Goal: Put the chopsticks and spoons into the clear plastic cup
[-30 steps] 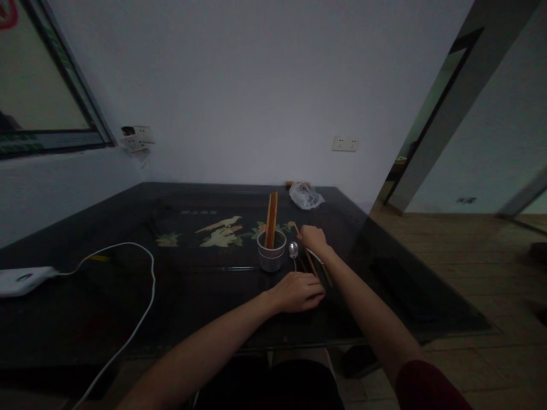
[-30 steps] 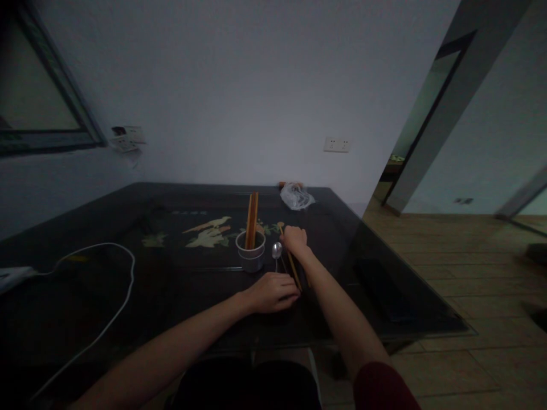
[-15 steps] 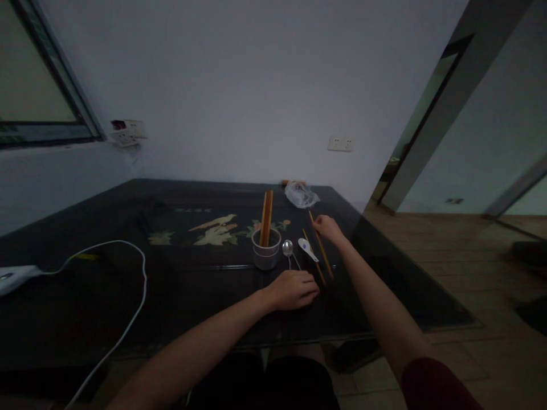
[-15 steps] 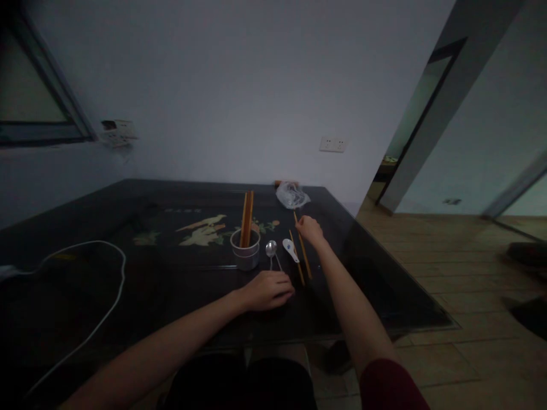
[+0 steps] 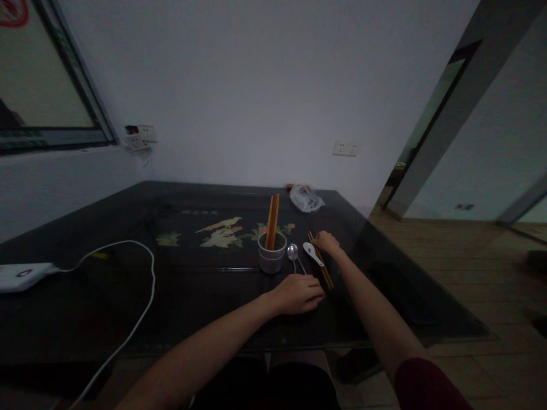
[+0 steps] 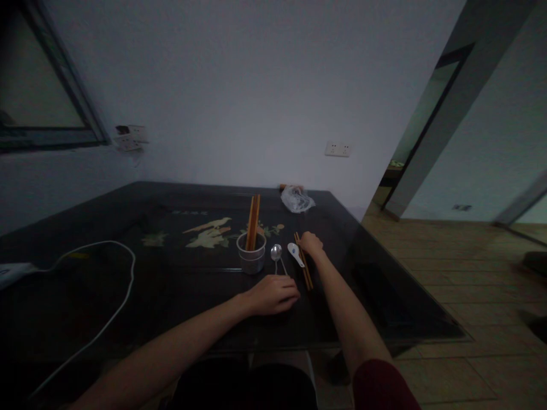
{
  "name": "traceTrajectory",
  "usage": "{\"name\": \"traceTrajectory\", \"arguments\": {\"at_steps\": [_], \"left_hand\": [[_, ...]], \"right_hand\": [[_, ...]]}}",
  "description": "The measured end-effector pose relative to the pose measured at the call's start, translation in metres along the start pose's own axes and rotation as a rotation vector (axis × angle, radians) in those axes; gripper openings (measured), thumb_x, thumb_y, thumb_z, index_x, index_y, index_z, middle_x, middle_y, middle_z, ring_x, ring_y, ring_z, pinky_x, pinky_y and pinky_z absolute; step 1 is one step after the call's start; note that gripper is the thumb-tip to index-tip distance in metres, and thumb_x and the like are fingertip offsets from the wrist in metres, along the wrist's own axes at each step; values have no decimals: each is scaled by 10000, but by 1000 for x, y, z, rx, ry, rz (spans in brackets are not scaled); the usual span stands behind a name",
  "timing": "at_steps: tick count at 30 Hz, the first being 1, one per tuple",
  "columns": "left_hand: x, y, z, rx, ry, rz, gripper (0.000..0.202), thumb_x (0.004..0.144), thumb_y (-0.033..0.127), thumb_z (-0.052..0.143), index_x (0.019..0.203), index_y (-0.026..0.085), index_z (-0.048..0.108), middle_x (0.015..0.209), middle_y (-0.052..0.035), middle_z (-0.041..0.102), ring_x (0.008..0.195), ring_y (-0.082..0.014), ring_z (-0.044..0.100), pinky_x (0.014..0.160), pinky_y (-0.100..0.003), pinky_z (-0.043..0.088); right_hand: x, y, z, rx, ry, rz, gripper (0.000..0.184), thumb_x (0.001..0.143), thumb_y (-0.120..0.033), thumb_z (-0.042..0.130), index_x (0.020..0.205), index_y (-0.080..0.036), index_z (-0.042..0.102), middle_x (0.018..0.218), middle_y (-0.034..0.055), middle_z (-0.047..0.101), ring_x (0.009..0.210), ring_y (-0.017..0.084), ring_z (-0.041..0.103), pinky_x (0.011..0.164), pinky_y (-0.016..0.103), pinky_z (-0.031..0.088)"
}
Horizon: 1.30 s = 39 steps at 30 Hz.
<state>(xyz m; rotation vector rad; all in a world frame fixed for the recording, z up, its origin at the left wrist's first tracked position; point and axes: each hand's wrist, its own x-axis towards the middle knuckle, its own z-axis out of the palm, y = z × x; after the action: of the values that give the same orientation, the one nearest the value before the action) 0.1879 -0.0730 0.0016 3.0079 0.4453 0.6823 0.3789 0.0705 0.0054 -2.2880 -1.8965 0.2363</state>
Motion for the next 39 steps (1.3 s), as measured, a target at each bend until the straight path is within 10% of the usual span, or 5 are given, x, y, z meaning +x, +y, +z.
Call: {"name": "traceTrajectory", "arguments": {"at_steps": [18, 30, 39], "left_hand": [[-1, -1, 2, -32, -67, -54, 209, 912, 248, 418, 1009, 189, 593, 969, -37, 642, 908, -148, 596, 790, -240, 462], [-1, -1, 1, -75, -63, -62, 200, 904, 237, 430, 1000, 191, 600, 974, -43, 639, 901, -148, 591, 793, -247, 457], [-1, -1, 1, -70, -78, -64, 201, 904, 232, 430, 1019, 196, 590, 990, -35, 642, 918, -146, 591, 797, -239, 458]], "right_hand": [[1, -22, -12, -183, -163, 8, 484, 826, -405, 572, 1197, -95, 591, 1236, 237, 566, 1152, 318, 548, 885, 382, 441], [-13, -18, -33, -214, -407, 2, 239, 796, -275, 598, 893, -79, 694, 772, 135, 696, 744, 225, 686, 677, 291, 506], [-14, -18, -30, -224, -361, 25, 236, 748, -236, 629, 924, -90, 688, 816, 140, 698, 794, 237, 686, 725, 312, 510]]}}
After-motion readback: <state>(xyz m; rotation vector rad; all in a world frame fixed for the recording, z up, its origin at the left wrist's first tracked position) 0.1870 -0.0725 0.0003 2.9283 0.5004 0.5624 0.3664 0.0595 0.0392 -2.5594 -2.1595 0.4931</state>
